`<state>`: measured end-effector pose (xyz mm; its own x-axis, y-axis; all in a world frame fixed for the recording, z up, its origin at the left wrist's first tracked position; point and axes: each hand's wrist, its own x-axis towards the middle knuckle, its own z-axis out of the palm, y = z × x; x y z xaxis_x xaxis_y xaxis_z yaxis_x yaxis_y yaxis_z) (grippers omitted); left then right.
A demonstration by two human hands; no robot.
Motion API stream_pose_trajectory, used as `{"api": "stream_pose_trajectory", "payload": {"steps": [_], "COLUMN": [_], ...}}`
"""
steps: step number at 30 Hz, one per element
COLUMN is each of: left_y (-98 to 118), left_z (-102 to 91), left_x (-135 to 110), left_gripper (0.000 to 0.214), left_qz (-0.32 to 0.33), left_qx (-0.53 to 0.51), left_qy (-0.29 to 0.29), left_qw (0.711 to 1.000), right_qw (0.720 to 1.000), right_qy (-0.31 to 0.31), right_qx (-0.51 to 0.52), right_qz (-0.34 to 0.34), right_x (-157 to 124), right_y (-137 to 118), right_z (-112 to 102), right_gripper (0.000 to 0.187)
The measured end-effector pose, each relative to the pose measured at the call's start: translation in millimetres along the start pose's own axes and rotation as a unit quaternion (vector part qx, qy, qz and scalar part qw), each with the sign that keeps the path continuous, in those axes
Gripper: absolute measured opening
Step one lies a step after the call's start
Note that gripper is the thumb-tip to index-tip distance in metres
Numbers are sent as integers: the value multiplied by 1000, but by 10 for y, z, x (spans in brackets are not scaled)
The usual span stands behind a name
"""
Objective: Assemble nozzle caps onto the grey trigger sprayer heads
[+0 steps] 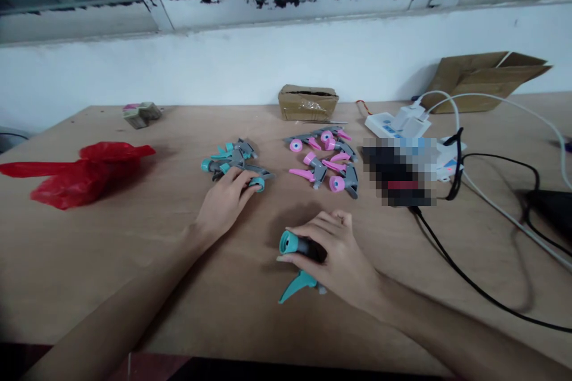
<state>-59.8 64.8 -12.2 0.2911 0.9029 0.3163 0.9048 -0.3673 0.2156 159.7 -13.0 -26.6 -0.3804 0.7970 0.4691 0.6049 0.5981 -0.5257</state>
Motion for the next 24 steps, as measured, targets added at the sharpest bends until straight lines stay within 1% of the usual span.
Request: {"api": "stream_pose_trajectory", "payload": {"steps": [3, 5, 6, 7, 8, 10, 11, 12, 13, 15, 17, 18, 20, 22, 24], "left_y": [7, -5, -11, -13, -12, -4, 2, 8, 13, 19, 21, 21, 25, 51, 119], "left_z": [-47, -84, -103, -122, -140, -180, -203, -226, -251, -299, -337, -349, -359, -349, -320], "left_x": [-14, -24, -28, -29, -28, -19, -12, -5, 1, 11, 18, 20, 19, 6, -31], "left_gripper": [17, 14, 14, 14, 16, 18, 19, 20, 20, 21, 20, 19, 19, 19, 20], "left_qz": [27, 35, 27, 11, -10, -49, -62, -70, -76, -86, -97, -101, -104, -108, -116], "left_qx": [-63, -151, -211, -280, -351, -475, -516, -544, -561, -575, -578, -577, -576, -582, -592], "left_qy": [28, 63, 75, 82, 84, 87, 96, 109, 127, 164, 196, 207, 216, 206, 178], "left_qw": [997, 986, 974, 957, 932, 875, 849, 829, 815, 797, 786, 784, 782, 780, 778], "right_qw": [1000, 1000, 999, 999, 999, 998, 998, 999, 999, 1000, 1000, 1000, 999, 998, 998], "right_qy": [2, -4, -7, -11, -12, -10, -3, 6, 2, -4, -7, -8, -4, 17, 53], "right_qx": [-17, -30, -37, -42, -47, -52, -52, -50, -43, -19, -1, 8, 31, 53, 45], "right_qz": [8, 4, -1, -6, -11, -19, -21, -15, -7, 3, 5, 3, 0, -4, -8], "right_x": [44, 90, 127, 178, 246, 436, 554, 683, 814, 1053, 1204, 1233, 1189, 1030, 809], "right_y": [26, 39, 41, 41, 37, 20, 7, -7, -23, -54, -76, -80, -71, -42, 0], "right_z": [20, 57, 86, 124, 173, 305, 385, 471, 558, 703, 761, 744, 614, 387, 124], "right_gripper": [23, 25, 25, 25, 26, 27, 29, 31, 32, 32, 30, 28, 26, 24, 25]}}
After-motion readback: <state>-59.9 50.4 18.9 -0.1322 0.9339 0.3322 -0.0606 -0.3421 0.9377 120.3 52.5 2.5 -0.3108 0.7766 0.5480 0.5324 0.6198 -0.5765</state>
